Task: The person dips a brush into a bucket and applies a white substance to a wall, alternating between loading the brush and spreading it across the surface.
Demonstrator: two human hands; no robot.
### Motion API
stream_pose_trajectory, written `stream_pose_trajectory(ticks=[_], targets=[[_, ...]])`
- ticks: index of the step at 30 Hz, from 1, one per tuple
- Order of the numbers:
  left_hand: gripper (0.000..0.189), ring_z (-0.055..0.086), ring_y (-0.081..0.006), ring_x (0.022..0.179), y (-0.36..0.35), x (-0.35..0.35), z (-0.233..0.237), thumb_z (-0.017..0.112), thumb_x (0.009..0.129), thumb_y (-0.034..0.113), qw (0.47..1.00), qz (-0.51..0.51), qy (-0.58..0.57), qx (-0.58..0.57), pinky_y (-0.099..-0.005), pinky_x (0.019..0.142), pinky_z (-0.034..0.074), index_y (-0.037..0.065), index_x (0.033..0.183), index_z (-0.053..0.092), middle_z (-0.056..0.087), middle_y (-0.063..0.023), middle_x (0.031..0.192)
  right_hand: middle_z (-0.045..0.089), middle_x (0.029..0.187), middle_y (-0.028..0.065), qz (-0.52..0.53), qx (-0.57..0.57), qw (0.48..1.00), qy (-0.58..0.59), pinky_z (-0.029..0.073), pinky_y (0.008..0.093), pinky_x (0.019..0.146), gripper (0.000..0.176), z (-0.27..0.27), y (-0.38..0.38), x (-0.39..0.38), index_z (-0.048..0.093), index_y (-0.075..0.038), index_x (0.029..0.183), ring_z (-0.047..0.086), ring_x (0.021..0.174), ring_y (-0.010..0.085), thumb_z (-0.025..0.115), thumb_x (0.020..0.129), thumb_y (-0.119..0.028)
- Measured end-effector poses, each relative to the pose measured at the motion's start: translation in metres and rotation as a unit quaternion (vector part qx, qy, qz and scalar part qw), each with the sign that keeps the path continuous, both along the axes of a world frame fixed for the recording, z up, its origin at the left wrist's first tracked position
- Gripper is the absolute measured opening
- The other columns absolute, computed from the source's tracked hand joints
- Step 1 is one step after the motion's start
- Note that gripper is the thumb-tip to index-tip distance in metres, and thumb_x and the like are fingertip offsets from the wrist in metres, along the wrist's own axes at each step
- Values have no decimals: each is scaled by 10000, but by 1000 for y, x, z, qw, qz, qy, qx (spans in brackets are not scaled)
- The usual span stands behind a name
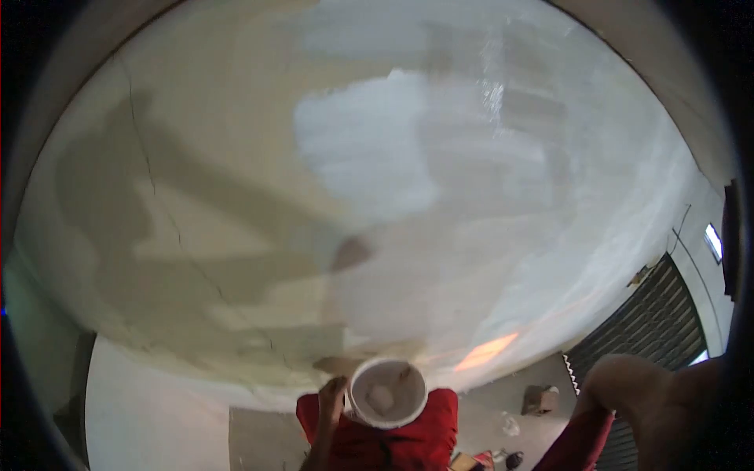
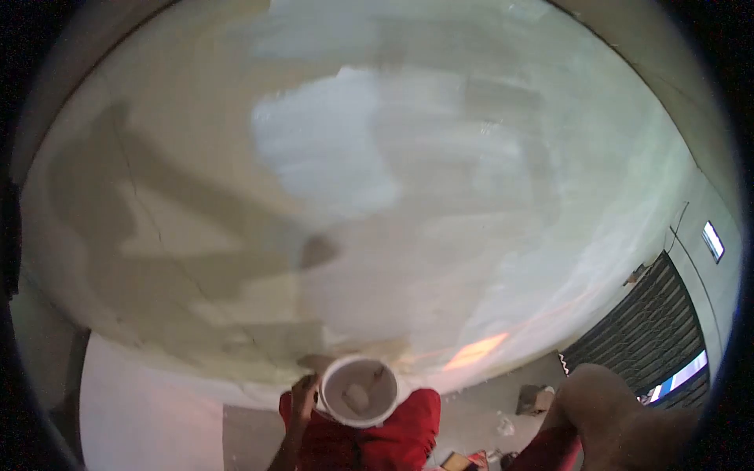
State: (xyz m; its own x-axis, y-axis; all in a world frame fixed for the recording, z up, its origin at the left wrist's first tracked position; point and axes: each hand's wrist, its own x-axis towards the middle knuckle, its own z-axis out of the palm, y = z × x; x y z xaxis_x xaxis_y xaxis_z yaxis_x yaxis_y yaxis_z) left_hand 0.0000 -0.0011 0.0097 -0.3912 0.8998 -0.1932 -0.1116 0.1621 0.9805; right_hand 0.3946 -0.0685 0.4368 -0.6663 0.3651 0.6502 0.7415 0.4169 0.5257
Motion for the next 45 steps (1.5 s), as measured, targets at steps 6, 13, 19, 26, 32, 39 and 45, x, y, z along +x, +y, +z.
stream_pose_trajectory(ticks=[6,13,19,26,32,39,45], targets=[[278,374,-25,563,-12,-3,-8,669,846,260,1000,3,-14,-13,-220,494,298,-10,908,648,482,59,652,625,923,104,11,-5,1000,-10,515,261,647,390,-1,8,-2,616,18,970,629,733,190,786,636,-88],[330,479,-42,677,5,-2,-15,689,827,264,998,3,-58,-19,-212,595,376,-44,936,648,592,0,744,623,917,103,-2,8,1000,-20,516,254,639,395,-4,5,-2,611,24,968,628,725,186,789,632,-83],[329,484,-44,675,2,0,-15,687,829,268,1000,3,-20,-10,-208,600,381,-36,948,650,606,-3,763,620,913,103,0,-7,1000,-15,516,249,633,400,2,3,1,607,29,966,627,717,183,791,628,-78],[315,405,-20,547,-1,-4,-12,685,835,282,997,-22,-64,-35,-205,486,304,-10,948,657,536,51,669,618,908,102,-13,-16,999,-25,516,242,625,405,4,-1,-2,603,34,965,626,709,180,794,624,-74],[317,406,-15,591,-2,0,2,682,840,285,998,-14,-56,-33,-198,519,312,-10,952,651,524,54,679,616,903,102,-5,-34,999,-30,516,236,619,410,12,-4,-6,599,39,963,625,701,177,796,620,-69],[266,421,-55,667,-2,-3,-11,640,872,280,1000,-17,6,-6,-227,591,372,16,901,638,509,54,726,613,898,102,84,-199,972,86,516,229,612,416,14,8,-69,594,45,961,624,693,173,799,616,-64],[287,377,-36,619,-6,3,13,635,871,291,1000,-29,-5,-9,-208,559,331,6,894,624,483,62,675,630,933,163,71,-630,771,62,475,392,797,275,-178,86,-140,614,-2,1006,601,895,319,642,788,-167]])
